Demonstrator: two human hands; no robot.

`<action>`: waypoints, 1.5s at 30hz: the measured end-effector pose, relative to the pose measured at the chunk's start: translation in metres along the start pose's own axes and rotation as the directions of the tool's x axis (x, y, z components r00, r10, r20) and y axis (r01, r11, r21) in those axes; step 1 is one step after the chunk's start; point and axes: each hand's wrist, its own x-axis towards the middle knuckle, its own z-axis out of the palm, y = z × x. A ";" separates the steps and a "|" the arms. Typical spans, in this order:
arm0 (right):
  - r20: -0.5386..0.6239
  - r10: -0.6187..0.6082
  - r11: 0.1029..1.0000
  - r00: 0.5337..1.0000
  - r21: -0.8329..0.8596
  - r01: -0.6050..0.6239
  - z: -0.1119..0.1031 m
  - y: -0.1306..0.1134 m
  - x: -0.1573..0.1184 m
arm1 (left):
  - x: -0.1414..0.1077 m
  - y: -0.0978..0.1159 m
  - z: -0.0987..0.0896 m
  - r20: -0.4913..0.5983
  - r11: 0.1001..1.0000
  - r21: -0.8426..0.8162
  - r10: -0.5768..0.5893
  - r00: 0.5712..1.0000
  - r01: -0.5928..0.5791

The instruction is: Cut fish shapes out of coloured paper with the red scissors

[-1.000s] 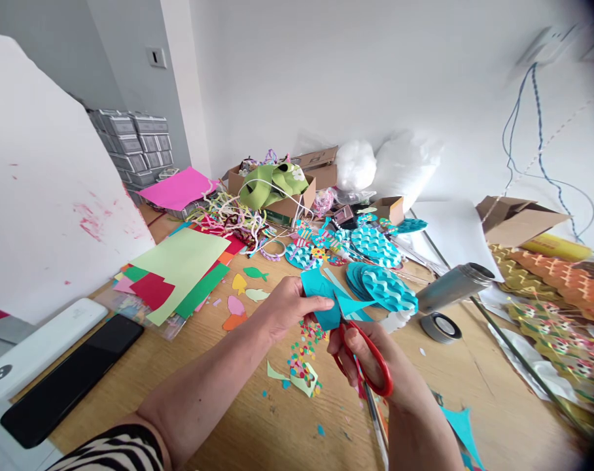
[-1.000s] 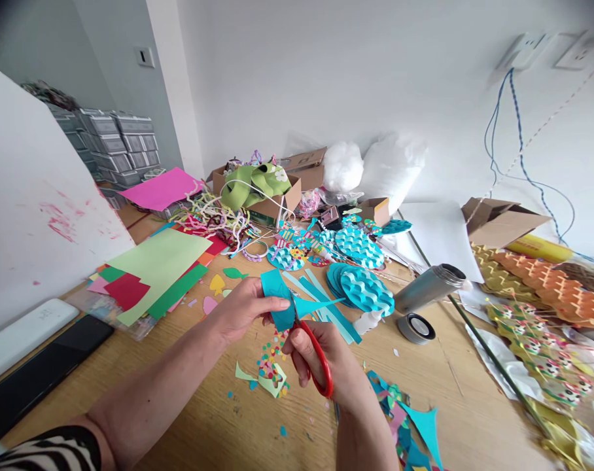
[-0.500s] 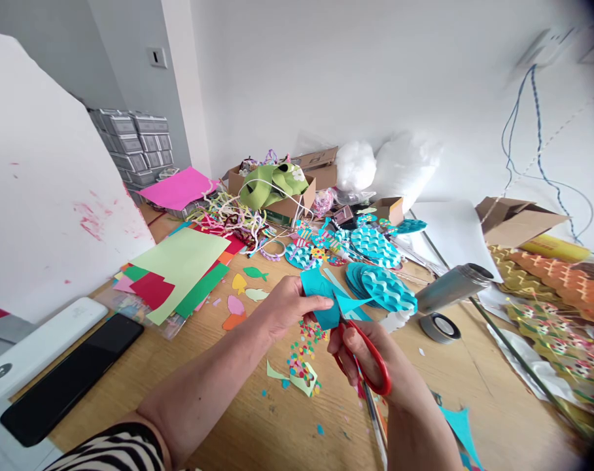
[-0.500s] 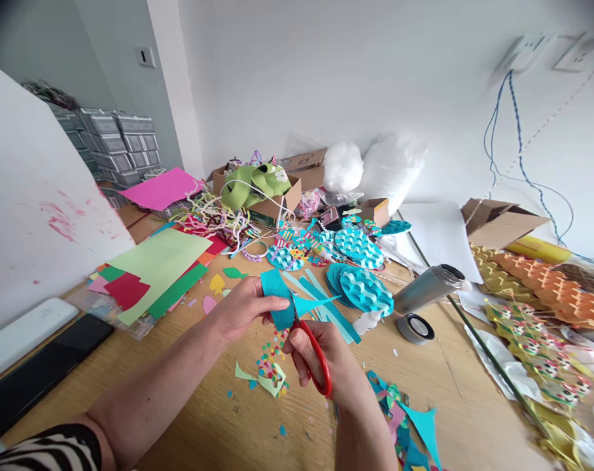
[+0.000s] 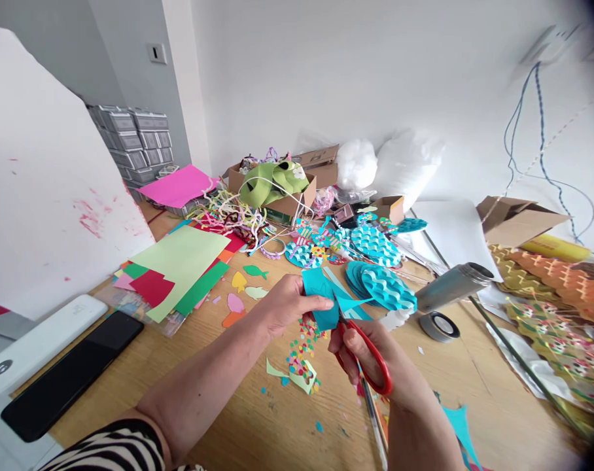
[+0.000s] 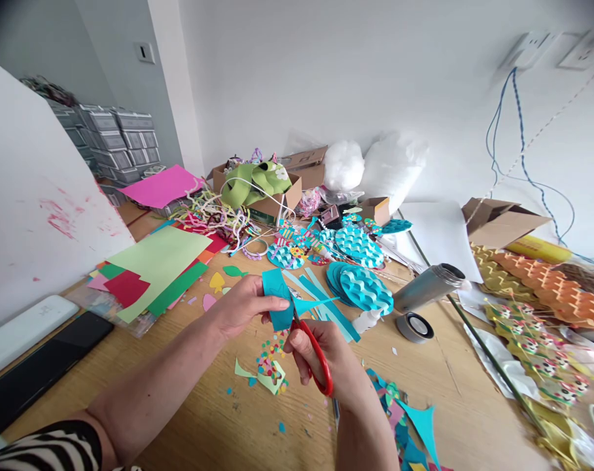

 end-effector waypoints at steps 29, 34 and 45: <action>0.020 0.016 1.000 1.000 -0.007 -0.015 -0.003 0.001 -0.002 | 0.002 -0.003 -0.005 -0.009 0.998 0.070 -0.005 1.000 0.005; 0.017 0.033 0.999 0.999 -0.003 -0.033 -0.003 0.001 -0.003 | 0.002 -0.003 -0.005 -0.007 0.999 0.035 0.001 1.000 0.000; 0.044 0.011 1.000 0.999 -0.015 -0.010 -0.003 -0.002 -0.001 | 0.002 -0.002 -0.006 0.004 1.000 0.004 -0.008 1.000 0.008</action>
